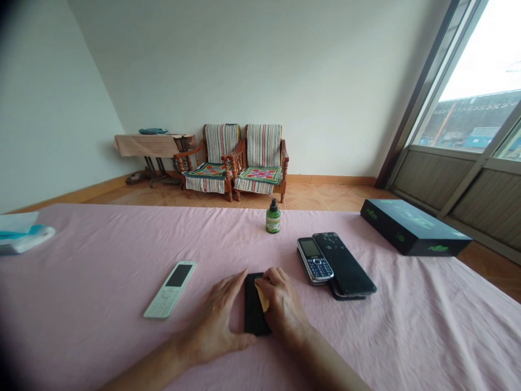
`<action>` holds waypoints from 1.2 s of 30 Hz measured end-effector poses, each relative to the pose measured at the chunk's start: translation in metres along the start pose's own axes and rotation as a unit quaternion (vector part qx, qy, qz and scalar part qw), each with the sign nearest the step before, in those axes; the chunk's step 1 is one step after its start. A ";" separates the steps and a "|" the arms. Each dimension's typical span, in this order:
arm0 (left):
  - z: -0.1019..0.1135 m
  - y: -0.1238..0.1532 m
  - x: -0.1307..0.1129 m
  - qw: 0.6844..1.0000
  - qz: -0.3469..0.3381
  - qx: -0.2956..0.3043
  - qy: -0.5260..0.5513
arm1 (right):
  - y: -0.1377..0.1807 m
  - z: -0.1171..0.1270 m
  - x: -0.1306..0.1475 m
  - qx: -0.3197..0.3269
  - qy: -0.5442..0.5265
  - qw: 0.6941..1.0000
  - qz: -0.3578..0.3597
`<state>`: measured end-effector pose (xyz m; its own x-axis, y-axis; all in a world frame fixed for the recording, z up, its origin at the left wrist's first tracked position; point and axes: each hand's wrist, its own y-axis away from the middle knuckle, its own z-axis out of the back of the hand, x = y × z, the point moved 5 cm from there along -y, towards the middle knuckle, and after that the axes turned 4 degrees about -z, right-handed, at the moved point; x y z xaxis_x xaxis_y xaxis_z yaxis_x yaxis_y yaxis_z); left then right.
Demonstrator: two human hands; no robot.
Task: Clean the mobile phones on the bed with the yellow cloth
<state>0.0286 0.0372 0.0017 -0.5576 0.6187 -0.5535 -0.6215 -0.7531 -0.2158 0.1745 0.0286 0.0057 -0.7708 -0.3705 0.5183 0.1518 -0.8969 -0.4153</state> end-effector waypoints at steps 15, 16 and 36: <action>0.000 -0.001 0.000 1.000 -0.010 -0.002 -0.009 | 0.001 -0.001 -0.007 -0.020 0.018 1.000 0.004; 0.000 -0.001 0.000 1.000 -0.010 -0.002 -0.010 | 0.001 0.000 -0.007 -0.020 0.019 1.000 0.002; 0.000 -0.001 -0.002 1.000 -0.018 0.009 -0.023 | 0.003 0.000 -0.005 -0.029 0.026 0.999 -0.007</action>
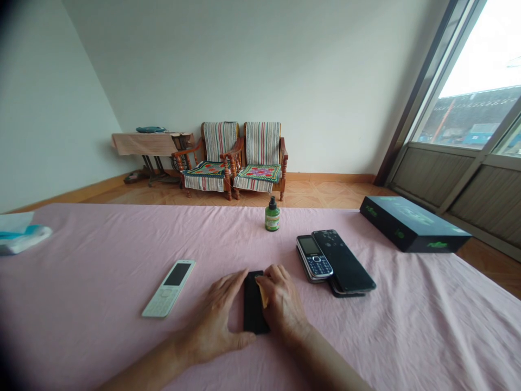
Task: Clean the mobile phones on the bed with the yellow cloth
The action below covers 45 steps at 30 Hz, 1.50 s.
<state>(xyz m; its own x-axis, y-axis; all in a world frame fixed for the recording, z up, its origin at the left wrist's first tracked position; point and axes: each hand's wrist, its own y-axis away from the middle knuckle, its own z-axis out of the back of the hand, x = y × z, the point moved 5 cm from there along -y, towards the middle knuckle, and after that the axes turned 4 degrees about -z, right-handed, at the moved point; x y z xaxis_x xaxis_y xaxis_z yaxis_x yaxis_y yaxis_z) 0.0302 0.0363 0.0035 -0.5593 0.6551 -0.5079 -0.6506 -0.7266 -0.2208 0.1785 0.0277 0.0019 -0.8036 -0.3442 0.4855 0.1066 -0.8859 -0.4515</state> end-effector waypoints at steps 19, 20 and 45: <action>-0.001 -0.001 0.001 1.000 0.010 0.008 -0.013 | -0.003 0.001 0.004 0.013 0.007 1.000 0.001; -0.001 -0.001 0.001 1.000 0.011 0.009 -0.013 | -0.003 0.001 0.004 0.007 0.010 1.000 -0.001; -0.002 0.000 0.001 0.999 -0.004 -0.033 0.012 | -0.013 -0.003 0.020 0.033 0.030 0.999 -0.013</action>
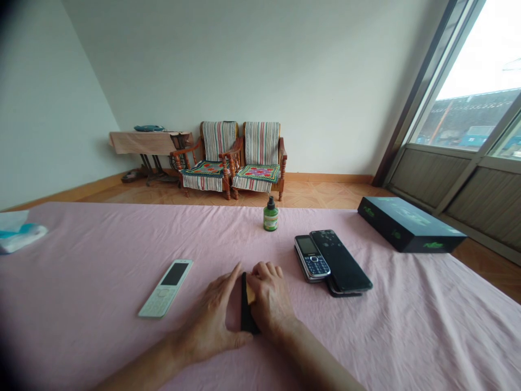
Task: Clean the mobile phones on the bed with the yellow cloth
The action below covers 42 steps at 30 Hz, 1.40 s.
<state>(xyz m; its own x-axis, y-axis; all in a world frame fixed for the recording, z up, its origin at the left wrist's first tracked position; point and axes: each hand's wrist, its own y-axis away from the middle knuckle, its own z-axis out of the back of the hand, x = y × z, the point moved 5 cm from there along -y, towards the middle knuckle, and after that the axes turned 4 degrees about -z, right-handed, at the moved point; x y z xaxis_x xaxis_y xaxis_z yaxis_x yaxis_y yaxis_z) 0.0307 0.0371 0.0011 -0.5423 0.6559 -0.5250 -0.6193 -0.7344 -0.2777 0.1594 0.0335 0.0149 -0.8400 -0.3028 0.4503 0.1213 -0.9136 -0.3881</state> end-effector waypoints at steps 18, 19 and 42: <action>0.001 0.000 0.000 1.000 0.002 -0.006 0.020 | -0.001 0.001 0.004 0.005 0.068 0.998 -0.012; 0.001 0.000 0.000 1.000 0.003 -0.005 0.021 | -0.001 0.001 0.003 0.001 0.076 0.997 -0.018; 0.003 -0.001 -0.001 0.999 0.027 -0.009 0.031 | -0.003 0.001 0.004 0.005 0.024 1.000 -0.001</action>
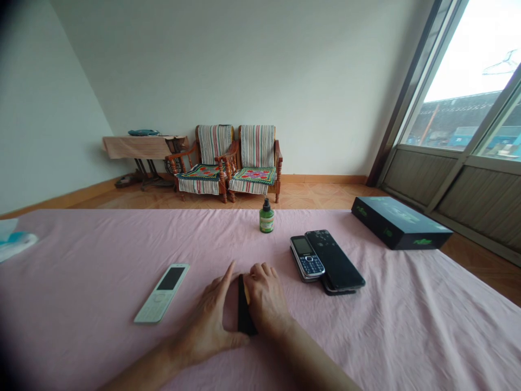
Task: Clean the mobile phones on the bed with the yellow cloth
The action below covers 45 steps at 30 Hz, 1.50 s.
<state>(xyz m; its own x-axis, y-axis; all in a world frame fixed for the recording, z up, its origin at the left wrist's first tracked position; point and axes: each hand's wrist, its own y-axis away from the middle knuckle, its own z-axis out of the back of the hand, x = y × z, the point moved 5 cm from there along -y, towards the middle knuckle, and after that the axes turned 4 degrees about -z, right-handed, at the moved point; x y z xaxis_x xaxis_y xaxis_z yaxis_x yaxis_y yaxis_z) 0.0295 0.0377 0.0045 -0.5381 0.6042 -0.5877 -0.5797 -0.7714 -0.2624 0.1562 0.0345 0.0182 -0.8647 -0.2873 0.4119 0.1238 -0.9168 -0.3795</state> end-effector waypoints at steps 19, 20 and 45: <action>0.000 0.000 0.000 1.000 -0.012 -0.013 0.001 | 0.064 0.012 -0.002 0.036 -0.132 0.990 -0.019; 0.001 0.000 0.000 1.000 -0.012 -0.012 0.001 | 0.068 0.013 -0.001 0.041 -0.125 0.991 -0.016; -0.001 0.000 0.003 0.999 -0.036 0.023 -0.001 | 0.006 0.004 0.004 0.041 0.014 0.999 0.012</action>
<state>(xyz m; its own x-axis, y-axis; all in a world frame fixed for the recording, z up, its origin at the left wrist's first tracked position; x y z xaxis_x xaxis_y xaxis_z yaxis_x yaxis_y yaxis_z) 0.0284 0.0391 0.0012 -0.4954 0.6580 -0.5671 -0.6446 -0.7161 -0.2678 0.1556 0.0273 0.0204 -0.8741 -0.3024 0.3802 0.1826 -0.9297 -0.3197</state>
